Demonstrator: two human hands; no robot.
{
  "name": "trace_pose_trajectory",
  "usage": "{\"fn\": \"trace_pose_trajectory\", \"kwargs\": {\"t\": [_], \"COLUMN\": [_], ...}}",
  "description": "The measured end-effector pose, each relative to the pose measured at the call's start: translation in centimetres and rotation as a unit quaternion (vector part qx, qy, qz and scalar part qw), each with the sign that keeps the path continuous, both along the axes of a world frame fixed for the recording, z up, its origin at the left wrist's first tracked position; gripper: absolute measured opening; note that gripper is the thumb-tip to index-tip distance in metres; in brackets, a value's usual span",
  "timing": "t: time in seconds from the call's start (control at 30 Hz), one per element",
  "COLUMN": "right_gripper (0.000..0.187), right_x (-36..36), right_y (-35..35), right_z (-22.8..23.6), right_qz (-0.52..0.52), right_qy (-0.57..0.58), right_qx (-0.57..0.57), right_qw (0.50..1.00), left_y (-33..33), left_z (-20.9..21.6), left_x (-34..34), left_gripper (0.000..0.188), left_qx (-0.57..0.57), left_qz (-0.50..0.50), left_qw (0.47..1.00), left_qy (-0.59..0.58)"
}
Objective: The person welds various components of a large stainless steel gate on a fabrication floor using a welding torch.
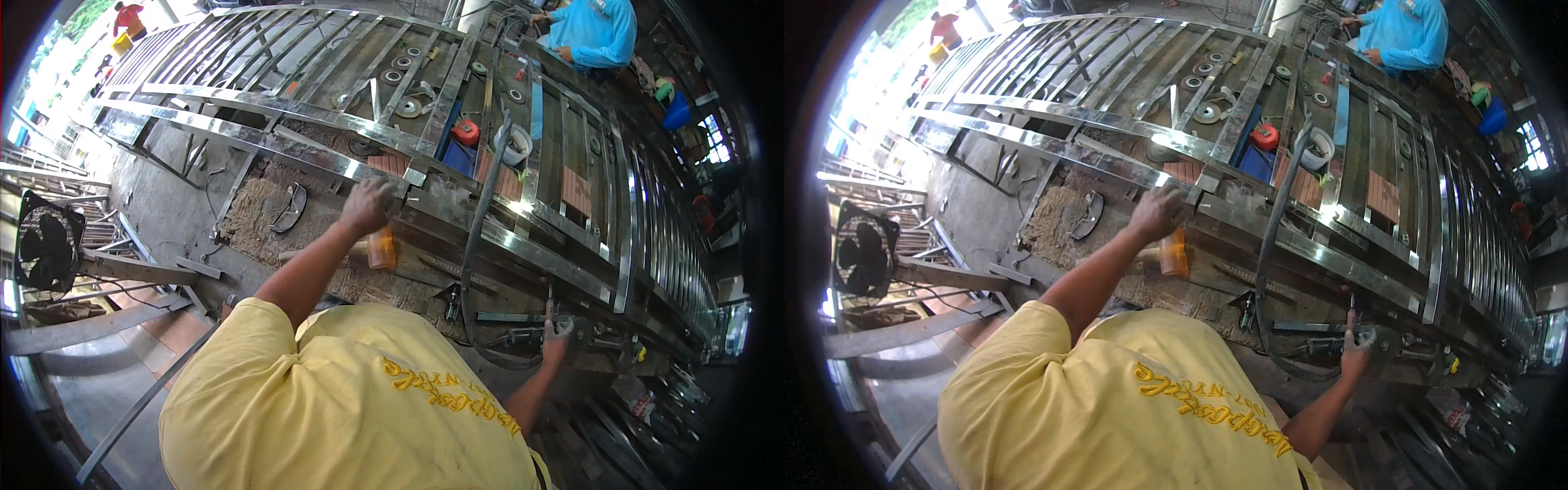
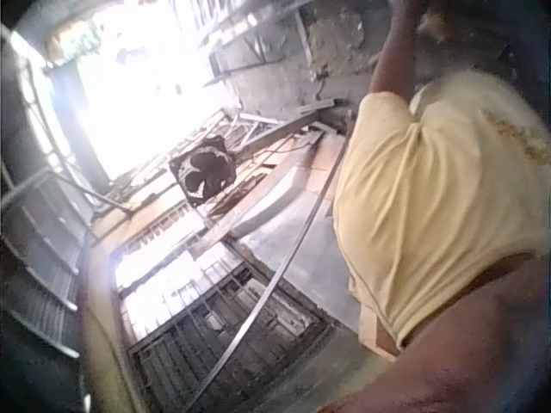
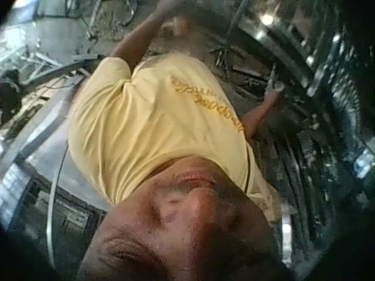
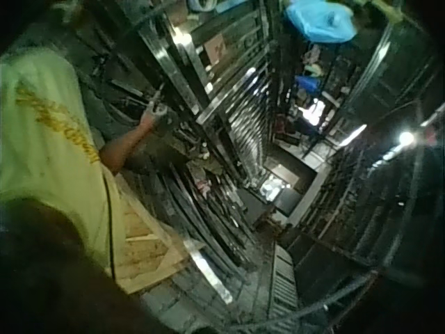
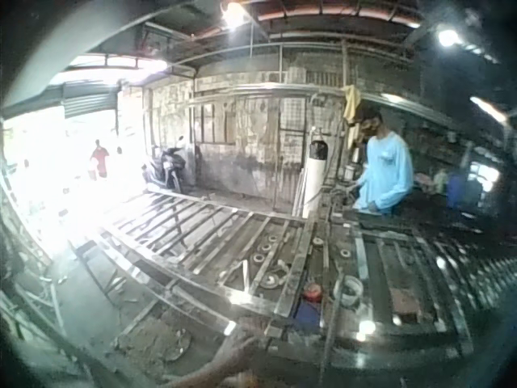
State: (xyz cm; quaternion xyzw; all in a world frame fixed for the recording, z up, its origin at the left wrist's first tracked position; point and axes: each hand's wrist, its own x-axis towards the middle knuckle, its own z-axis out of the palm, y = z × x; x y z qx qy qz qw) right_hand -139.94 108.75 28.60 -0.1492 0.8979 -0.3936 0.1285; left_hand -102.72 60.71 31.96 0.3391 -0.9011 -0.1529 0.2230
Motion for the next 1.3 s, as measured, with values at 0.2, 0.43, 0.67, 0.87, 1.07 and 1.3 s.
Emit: {"fn": "trace_pose_trajectory", "kwargs": {"t": [0.2, 0.43, 0.67, 0.87, 1.07, 1.3], "right_gripper": [0.070, 0.066, 0.057, 0.051, 0.067, 0.078], "right_x": [1.4, 1.6, 0.3, -1.1, -1.7, 2.6], "right_y": [-1.9, -3.3, -2.0, -5.7, -10.7, -29.2], "right_z": [1.7, 2.9, 3.0, 11.7, 20.7, 18.1], "right_qz": [-0.001, -0.007, 0.048, -0.040, 0.038, 0.212], "right_qy": [0.079, 0.085, 0.080, -0.229, -0.084, -0.206], "right_qx": [0.083, 0.236, 0.220, 0.154, 0.201, 0.003], "right_qw": [0.993, 0.968, 0.971, 0.960, 0.975, 0.955], "left_y": [-6.0, -9.4, -12.2, -12.9, -13.5, -13.2], "left_z": [1.5, 0.9, -0.3, -1.8, -2.2, -2.2], "left_x": [0.4, 0.0, 0.3, 0.7, 0.9, 0.4], "left_gripper": [0.034, 0.038, 0.031, 0.019, 0.010, 0.009], "left_qx": [-0.007, -0.044, 0.086, 0.022, -0.050, -0.044], "left_qz": [0.056, 0.042, 0.160, 0.136, 0.078, 0.069], "left_qw": [0.997, 0.998, 0.978, 0.990, 0.996, 0.997], "left_qy": [-0.049, -0.019, -0.104, -0.032, 0.011, -0.006]}}
